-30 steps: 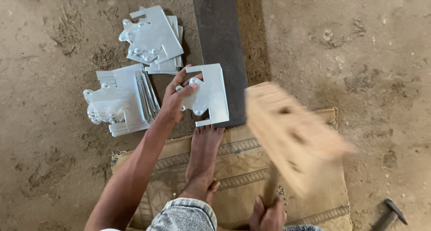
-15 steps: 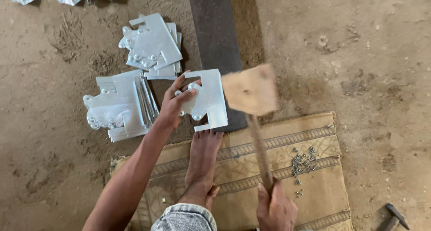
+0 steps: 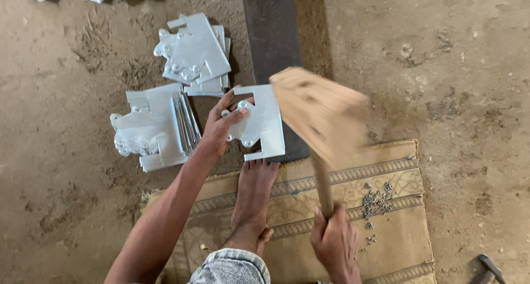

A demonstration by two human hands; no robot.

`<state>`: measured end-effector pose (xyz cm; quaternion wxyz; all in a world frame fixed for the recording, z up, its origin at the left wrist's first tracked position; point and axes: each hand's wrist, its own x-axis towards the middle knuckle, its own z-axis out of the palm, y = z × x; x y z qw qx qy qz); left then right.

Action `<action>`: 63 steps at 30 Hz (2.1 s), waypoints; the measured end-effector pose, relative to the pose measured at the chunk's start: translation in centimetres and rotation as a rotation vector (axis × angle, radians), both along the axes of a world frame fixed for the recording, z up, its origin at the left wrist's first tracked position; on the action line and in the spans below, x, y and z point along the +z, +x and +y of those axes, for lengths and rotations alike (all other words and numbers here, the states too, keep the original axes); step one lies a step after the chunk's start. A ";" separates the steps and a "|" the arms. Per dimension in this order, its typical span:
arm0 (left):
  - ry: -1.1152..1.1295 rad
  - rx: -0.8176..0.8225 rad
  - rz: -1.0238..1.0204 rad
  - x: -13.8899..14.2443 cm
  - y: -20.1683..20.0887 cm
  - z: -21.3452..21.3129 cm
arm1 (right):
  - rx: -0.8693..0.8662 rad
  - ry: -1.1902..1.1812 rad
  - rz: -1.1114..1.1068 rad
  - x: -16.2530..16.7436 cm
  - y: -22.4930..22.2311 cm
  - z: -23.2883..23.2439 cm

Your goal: The person picks up galvanized sheet-metal bracket pieces one at a time, holds each against a heavy steel bar on the ground, and strikes the edge with a wooden mallet to bend the flange, then stacks the bent piece with finished ones. The pile of completed brackets grows as the work proceeds.

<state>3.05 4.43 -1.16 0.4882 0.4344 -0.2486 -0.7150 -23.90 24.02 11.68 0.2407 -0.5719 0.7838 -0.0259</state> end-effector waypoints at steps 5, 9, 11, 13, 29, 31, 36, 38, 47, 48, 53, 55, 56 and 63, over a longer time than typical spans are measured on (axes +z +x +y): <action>-0.012 0.022 0.034 -0.4 0.0 0.0 | 0.057 -0.109 -0.004 1.3 0.3 -1.1; 0.007 0.022 0.040 -0.4 0.0 0.0 | 0.040 -0.048 -0.055 2.1 1.7 -2.8; 0.032 0.019 0.021 -0.2 -0.1 -0.1 | -0.024 0.103 -0.045 2.4 1.8 -3.9; 0.023 0.013 -0.004 -0.2 -0.1 -0.2 | -0.034 0.104 -0.037 2.2 1.5 -4.1; -0.019 0.025 0.007 -1.3 -0.1 0.3 | -0.304 -0.133 -0.123 -4.1 0.0 9.4; -0.006 0.013 0.012 -1.0 -0.3 0.3 | -0.152 0.039 0.023 -5.1 -1.0 9.4; 0.053 0.044 0.018 1.0 0.3 0.2 | -0.120 -0.131 0.047 -6.6 -4.0 9.8; 0.078 0.064 0.114 2.5 1.8 -0.6 | -0.119 -0.122 0.042 -7.5 -4.5 9.9; 0.256 0.209 -0.450 7.6 14.0 -9.1 | -0.227 -0.099 0.063 -12.7 -5.6 11.6; 0.131 0.207 -0.749 7.4 15.5 -8.1 | -0.234 -0.117 0.048 -13.2 -5.7 11.6; 0.066 -0.147 -1.754 5.9 21.1 1.3 | -0.262 -0.121 0.014 -15.1 -6.0 11.7; 0.179 -0.266 -1.831 6.0 22.3 4.6 | -0.261 -0.129 0.001 -15.6 -6.0 11.6; 0.176 -0.272 -1.810 6.1 22.7 5.8 | -0.259 -0.133 -0.001 -15.7 -6.0 11.6; 0.056 0.022 -1.601 7.2 21.8 7.0 | -0.268 -0.142 -0.016 -15.6 -5.9 11.8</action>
